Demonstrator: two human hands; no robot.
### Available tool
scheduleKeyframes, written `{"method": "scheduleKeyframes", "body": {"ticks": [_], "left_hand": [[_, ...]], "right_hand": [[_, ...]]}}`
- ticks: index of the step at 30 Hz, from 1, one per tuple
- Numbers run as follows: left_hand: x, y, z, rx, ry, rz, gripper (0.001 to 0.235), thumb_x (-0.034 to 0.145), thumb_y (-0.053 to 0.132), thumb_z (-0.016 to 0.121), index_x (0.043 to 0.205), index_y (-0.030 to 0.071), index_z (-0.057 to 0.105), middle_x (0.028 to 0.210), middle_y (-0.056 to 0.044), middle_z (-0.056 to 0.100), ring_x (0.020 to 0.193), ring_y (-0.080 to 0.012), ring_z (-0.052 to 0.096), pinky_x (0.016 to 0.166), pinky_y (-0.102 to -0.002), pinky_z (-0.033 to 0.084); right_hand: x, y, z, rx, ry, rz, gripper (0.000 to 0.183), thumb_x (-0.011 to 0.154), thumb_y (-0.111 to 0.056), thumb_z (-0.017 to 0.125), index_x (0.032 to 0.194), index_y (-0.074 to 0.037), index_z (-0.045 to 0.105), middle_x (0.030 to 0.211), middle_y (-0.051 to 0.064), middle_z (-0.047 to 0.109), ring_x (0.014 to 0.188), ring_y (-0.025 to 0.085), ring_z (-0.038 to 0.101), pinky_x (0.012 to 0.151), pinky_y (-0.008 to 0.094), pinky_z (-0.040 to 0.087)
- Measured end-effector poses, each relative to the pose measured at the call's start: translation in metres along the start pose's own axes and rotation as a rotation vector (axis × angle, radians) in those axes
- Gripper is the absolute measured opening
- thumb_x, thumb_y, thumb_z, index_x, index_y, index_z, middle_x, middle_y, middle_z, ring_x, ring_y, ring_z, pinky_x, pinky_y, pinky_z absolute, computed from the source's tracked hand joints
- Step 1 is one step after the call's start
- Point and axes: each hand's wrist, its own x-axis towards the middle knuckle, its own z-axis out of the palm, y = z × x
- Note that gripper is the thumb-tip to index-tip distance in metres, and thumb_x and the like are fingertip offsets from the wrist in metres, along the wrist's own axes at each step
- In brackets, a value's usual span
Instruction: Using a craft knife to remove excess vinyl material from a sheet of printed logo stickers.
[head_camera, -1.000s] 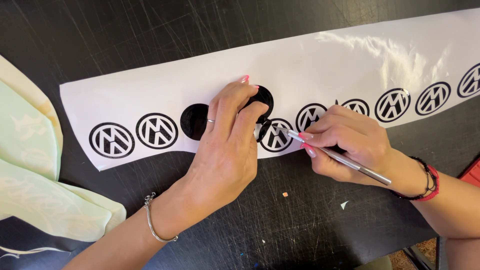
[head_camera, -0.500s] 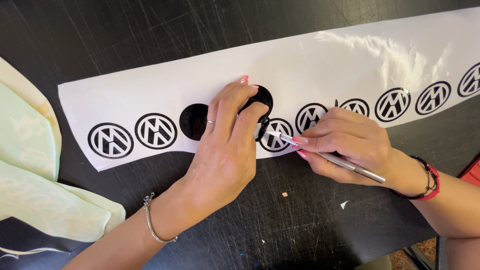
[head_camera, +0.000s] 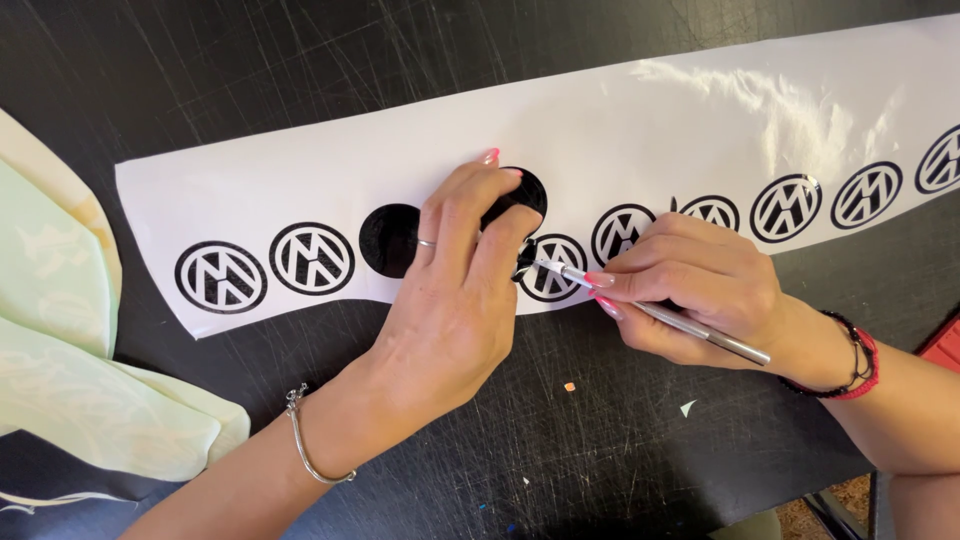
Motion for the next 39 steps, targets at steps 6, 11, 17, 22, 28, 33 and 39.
{"method": "scheduleKeyframes", "body": {"ticks": [6,11,17,22,28,33,39], "left_hand": [[0.000,0.003,-0.001,0.074,-0.021,0.067,0.035,0.094,-0.028,0.035,0.116,-0.007,0.051,0.138,-0.029,0.043,0.144,-0.0503,0.034,0.119,-0.057,0.050],[0.003,0.008,-0.004,0.106,0.035,0.098,0.019,0.104,-0.016,0.038,0.111,-0.007,0.053,0.128,-0.028,0.050,0.137,-0.0466,0.040,0.121,-0.069,0.042],[-0.001,0.004,0.001,0.207,0.171,0.128,0.026,0.096,-0.024,0.051,0.111,-0.002,0.052,0.118,-0.022,0.054,0.122,-0.0406,0.054,0.104,-0.056,0.054],[0.000,0.003,-0.003,0.225,0.242,0.194,0.027,0.097,-0.026,0.060,0.111,-0.004,0.053,0.115,-0.024,0.055,0.110,-0.0401,0.057,0.098,-0.051,0.062],[-0.005,-0.001,-0.011,-0.133,0.229,0.172,0.023,0.104,0.009,0.052,0.118,-0.008,0.048,0.118,-0.029,0.056,0.113,-0.0522,0.061,0.102,-0.059,0.054],[-0.001,-0.006,-0.018,-0.053,0.046,0.189,0.090,0.108,0.058,0.005,0.108,-0.006,0.069,0.097,-0.017,0.056,0.096,-0.0375,0.054,0.080,-0.052,0.041],[-0.003,-0.002,-0.012,0.250,-0.003,0.333,0.108,0.094,0.074,0.011,0.108,-0.014,0.072,0.099,-0.014,0.064,0.097,-0.0338,0.056,0.093,-0.054,0.050]], "right_hand": [[-0.001,0.001,0.000,-0.006,-0.012,0.003,0.007,0.091,0.005,0.072,0.097,0.003,0.070,0.085,0.015,0.070,0.068,0.024,0.063,0.063,0.033,0.048],[0.002,0.000,0.000,-0.010,-0.010,-0.001,0.005,0.091,0.005,0.072,0.094,0.003,0.069,0.084,0.014,0.069,0.067,0.024,0.062,0.063,0.033,0.048],[0.000,0.002,0.002,-0.022,0.004,-0.017,0.005,0.091,0.006,0.072,0.093,0.002,0.069,0.084,0.012,0.069,0.066,0.022,0.062,0.061,0.032,0.046],[-0.001,0.003,0.001,-0.022,0.004,-0.023,0.006,0.091,0.005,0.072,0.091,0.001,0.068,0.084,0.012,0.070,0.067,0.021,0.063,0.060,0.032,0.046],[-0.002,0.004,0.000,0.022,-0.002,0.020,0.004,0.092,0.003,0.072,0.093,0.000,0.069,0.085,0.011,0.072,0.067,0.021,0.064,0.063,0.031,0.050],[-0.001,0.004,0.000,0.012,0.011,0.017,0.009,0.091,0.006,0.074,0.095,-0.001,0.070,0.085,0.011,0.072,0.067,0.021,0.064,0.064,0.031,0.051],[-0.002,0.005,0.000,0.030,0.017,0.021,0.007,0.090,0.005,0.075,0.093,0.000,0.070,0.084,0.010,0.071,0.066,0.021,0.063,0.063,0.030,0.051]]}}
